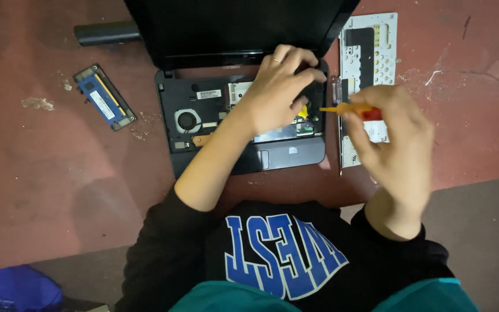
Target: Repairing a laptop by manipulating internal components and using a screwdriver.
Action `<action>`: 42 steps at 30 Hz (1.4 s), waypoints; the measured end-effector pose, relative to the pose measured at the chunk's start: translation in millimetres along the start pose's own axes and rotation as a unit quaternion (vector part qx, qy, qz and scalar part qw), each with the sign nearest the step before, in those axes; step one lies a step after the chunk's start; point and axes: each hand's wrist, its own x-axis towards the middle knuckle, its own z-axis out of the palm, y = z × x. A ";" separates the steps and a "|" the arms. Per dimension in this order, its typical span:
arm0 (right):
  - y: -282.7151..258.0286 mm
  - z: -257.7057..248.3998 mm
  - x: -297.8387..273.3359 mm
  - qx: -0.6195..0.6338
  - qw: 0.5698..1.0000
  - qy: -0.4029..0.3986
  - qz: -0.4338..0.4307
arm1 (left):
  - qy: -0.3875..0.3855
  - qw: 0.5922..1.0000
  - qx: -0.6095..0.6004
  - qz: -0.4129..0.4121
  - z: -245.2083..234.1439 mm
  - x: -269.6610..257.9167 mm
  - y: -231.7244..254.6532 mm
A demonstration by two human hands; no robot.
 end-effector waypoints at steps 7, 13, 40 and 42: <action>8.7 5.8 -3.8 -0.004 0.998 0.058 -0.019 | 0.074 0.965 -0.215 0.132 -44.3 1.4 38.3; 12.4 -21.3 0.9 0.076 0.988 -0.133 -0.023 | -0.069 0.964 -0.243 0.082 -20.7 13.1 39.0; 3.2 -11.6 -1.3 -0.358 0.920 -0.040 0.154 | 0.079 0.937 -0.338 0.033 1.3 8.6 47.9; -0.1 -24.7 -2.1 -0.385 0.914 -0.089 0.088 | 0.052 0.926 -0.369 0.063 -2.3 8.3 46.6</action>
